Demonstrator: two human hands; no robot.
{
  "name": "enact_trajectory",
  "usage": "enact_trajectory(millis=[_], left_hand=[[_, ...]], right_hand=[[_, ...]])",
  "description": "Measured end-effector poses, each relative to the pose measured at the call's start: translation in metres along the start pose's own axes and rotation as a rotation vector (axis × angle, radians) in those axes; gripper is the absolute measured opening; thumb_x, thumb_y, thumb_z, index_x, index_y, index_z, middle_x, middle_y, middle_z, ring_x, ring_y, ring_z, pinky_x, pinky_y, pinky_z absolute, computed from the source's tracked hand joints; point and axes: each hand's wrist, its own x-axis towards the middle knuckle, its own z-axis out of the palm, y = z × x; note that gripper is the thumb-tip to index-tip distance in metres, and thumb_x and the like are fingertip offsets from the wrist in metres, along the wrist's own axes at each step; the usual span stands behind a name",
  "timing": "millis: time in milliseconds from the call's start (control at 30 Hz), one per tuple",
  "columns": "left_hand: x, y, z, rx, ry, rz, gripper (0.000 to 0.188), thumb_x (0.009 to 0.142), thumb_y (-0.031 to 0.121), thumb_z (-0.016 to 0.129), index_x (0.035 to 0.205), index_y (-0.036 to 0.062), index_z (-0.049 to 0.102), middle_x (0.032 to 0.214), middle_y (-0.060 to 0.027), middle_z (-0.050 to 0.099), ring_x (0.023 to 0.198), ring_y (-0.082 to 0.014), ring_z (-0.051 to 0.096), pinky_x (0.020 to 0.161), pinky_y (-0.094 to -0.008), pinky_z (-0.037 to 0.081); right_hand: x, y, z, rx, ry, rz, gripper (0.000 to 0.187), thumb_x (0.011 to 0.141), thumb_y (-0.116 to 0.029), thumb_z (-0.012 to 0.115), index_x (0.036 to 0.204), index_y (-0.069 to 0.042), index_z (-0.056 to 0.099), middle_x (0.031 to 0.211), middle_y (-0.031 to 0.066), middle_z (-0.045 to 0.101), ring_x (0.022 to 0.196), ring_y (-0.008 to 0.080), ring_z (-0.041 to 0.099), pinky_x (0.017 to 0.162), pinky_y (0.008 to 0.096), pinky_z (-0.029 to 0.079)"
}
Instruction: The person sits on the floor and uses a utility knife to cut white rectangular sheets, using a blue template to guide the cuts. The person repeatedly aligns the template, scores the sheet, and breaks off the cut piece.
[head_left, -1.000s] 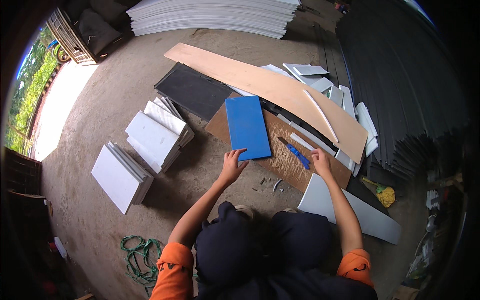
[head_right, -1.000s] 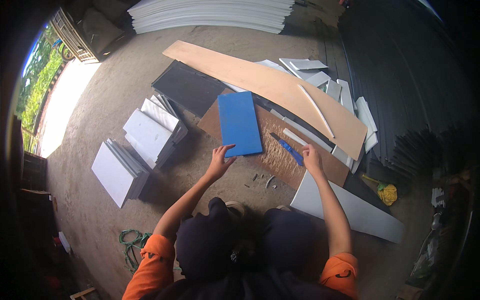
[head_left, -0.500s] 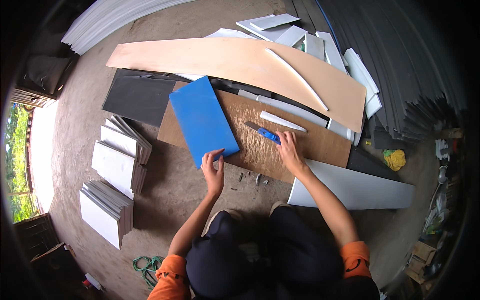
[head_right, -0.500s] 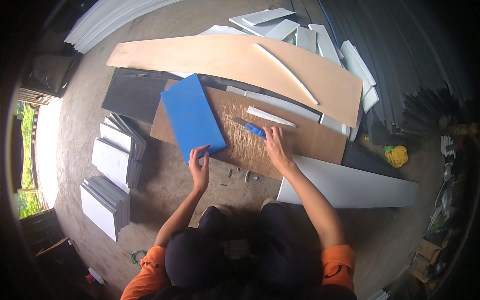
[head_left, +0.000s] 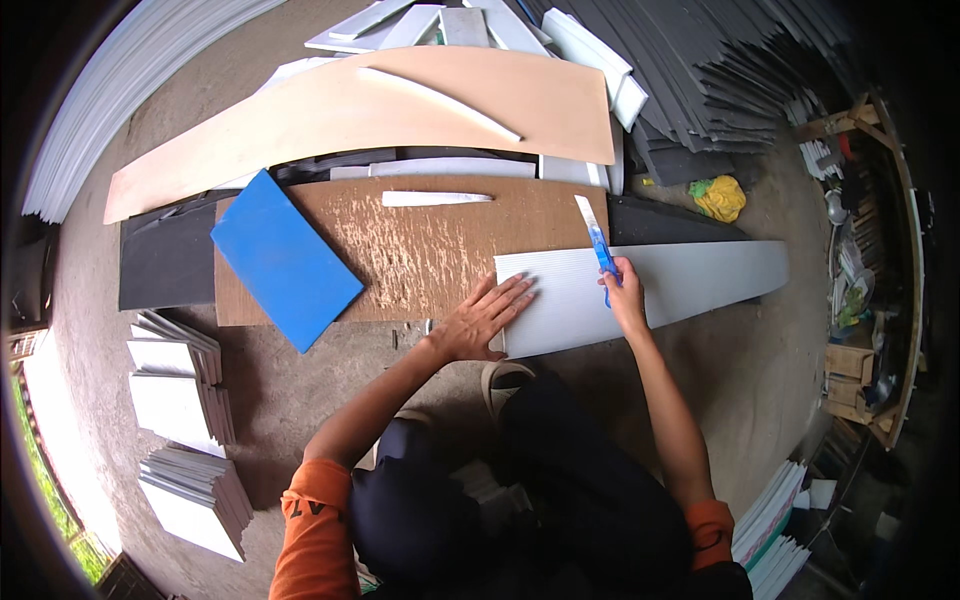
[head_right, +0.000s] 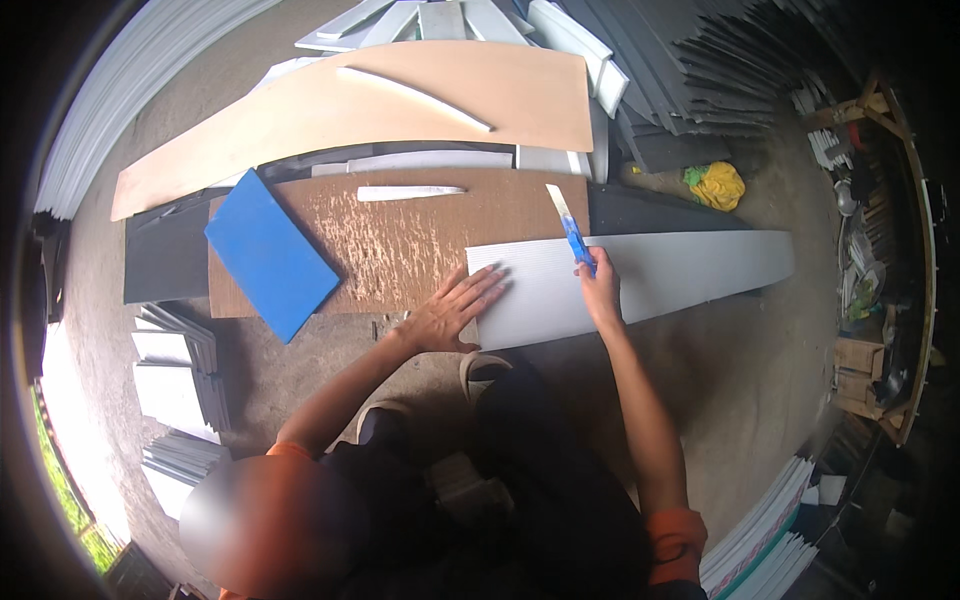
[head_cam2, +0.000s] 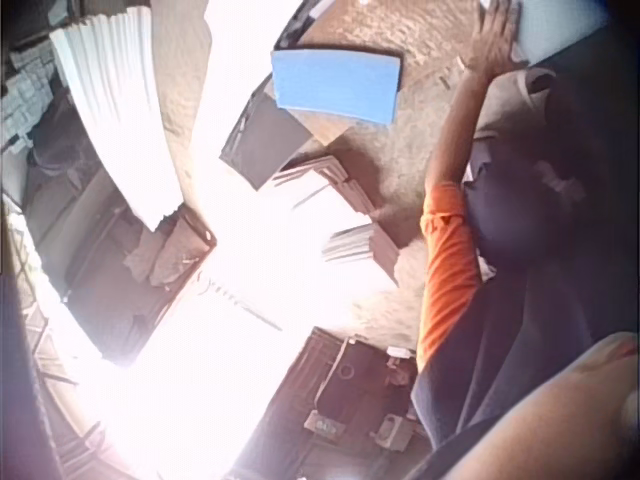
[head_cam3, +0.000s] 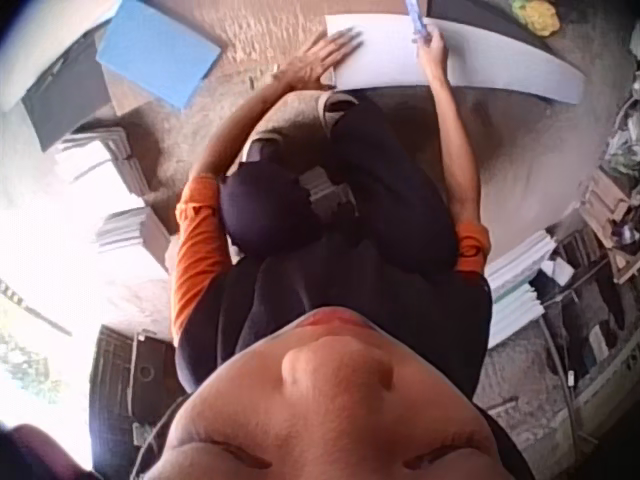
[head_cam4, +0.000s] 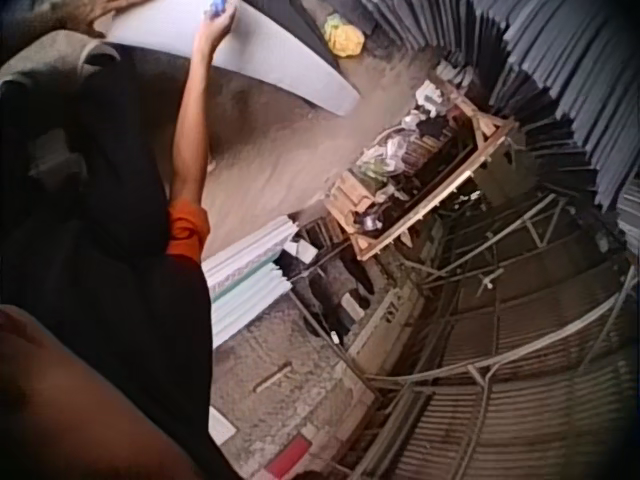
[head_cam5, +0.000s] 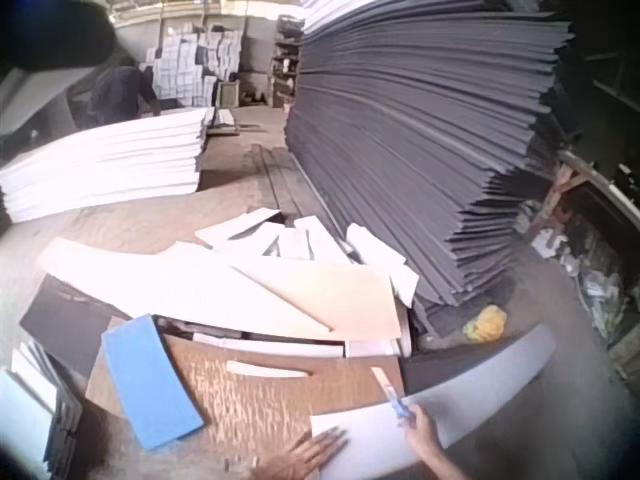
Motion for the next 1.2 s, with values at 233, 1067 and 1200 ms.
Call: enact_trajectory(millis=[233, 1067, 1200], left_hand=[[0.012, -0.008, 0.005, 0.347, -0.091, 0.075, 0.099, 0.060, 0.044, 0.064, 0.135, 0.0094, 0.010, 0.141, -0.0053, 0.012, 0.130, -0.0191, 0.010, 0.105, -0.0429, 0.013], [-0.120, -0.065, -0.054, -0.670, 1.274, -0.920, 0.039, 0.091, 0.034, 0.038, 0.088, -0.0018, 0.054, 0.070, -0.0003, 0.050, 0.066, -0.0085, 0.042, 0.062, -0.0240, 0.037], [-0.151, -0.081, -0.056, -0.646, 1.176, -1.186, 0.038, 0.088, 0.033, 0.043, 0.096, -0.0020, 0.055, 0.087, -0.0050, 0.056, 0.082, -0.0102, 0.049, 0.074, -0.0249, 0.039]], right_hand=[[-0.018, 0.033, 0.006, -0.050, 0.086, 0.104, 0.017, 0.077, -0.006, 0.051, 0.094, -0.003, 0.050, 0.076, 0.0060, 0.059, 0.071, 0.0167, 0.057, 0.067, 0.0302, 0.043], [-0.013, -0.129, -0.021, 0.691, 0.147, -0.113, 0.017, 0.085, -0.005, 0.042, 0.101, -0.001, 0.046, 0.084, 0.0091, 0.057, 0.069, 0.0142, 0.056, 0.064, 0.0252, 0.044], [-0.008, -0.117, 0.042, 0.627, -0.013, -0.110, 0.014, 0.085, -0.005, 0.044, 0.099, -0.003, 0.045, 0.079, 0.0061, 0.056, 0.065, 0.0107, 0.054, 0.062, 0.0236, 0.044]])
